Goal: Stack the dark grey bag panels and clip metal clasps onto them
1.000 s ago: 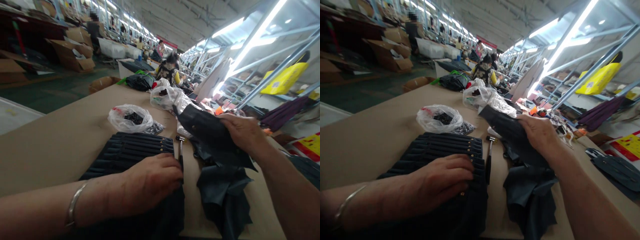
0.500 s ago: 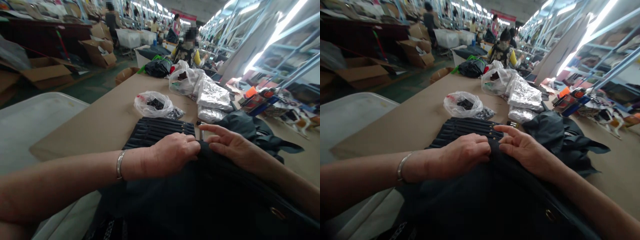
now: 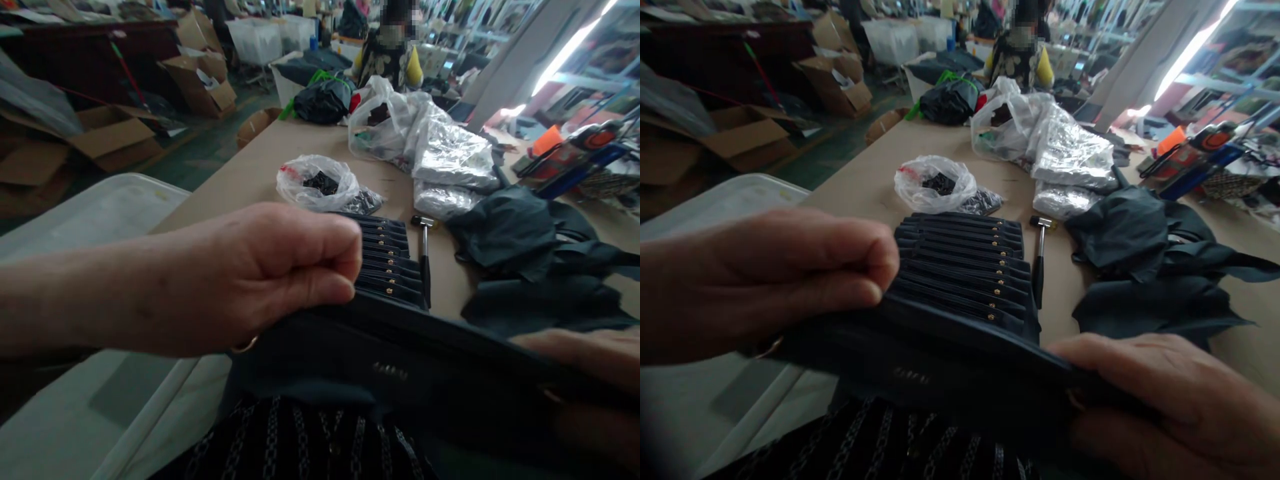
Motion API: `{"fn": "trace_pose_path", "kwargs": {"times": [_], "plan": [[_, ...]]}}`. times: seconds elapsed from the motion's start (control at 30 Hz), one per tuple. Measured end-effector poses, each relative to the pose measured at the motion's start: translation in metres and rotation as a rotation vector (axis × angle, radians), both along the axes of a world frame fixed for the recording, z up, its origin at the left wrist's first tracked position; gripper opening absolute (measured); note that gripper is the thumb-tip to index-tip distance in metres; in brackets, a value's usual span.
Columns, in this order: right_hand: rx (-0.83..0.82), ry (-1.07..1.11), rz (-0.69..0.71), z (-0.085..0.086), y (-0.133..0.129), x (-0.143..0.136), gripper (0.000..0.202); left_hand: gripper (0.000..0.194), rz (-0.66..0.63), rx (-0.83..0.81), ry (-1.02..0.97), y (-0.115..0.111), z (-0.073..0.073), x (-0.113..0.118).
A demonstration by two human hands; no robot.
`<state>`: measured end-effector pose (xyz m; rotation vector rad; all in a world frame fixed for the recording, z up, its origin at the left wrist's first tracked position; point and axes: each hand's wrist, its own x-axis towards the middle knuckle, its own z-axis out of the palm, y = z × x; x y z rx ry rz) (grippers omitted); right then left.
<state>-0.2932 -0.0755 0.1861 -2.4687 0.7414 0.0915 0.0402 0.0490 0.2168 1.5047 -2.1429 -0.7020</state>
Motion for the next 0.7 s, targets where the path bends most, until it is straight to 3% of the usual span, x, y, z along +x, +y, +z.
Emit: {"fn": "trace_pose_path", "kwargs": {"times": [0.1,0.2,0.27,0.33,0.47,0.57,0.7], "plan": [[0.181,0.079,0.005,-0.030,0.014,0.003,0.025,0.030,0.013,0.259,0.018,0.014,-0.029,0.009],[0.293,0.107,-0.070,-0.080,0.024,0.029,0.039,0.020,0.075,0.290,-0.127,0.014,-0.078,0.010],[0.198,0.149,-0.071,-0.111,0.026,0.047,0.041,0.015,0.100,0.272,-0.304,0.010,-0.108,0.008],[0.016,0.201,-0.064,-0.132,0.025,0.060,0.039,0.014,0.109,0.223,-0.460,0.005,-0.129,0.005],[-0.187,0.316,-0.095,-0.142,0.022,0.071,0.039,0.012,0.111,0.095,-0.576,-0.002,-0.147,0.002],[-0.177,0.353,-0.113,-0.140,0.018,0.074,0.041,0.015,0.088,0.021,-0.645,-0.003,-0.150,-0.002],[-0.146,0.344,-0.148,-0.143,0.014,0.077,0.042,0.023,0.049,-0.194,-0.674,0.000,-0.151,-0.013]]}}
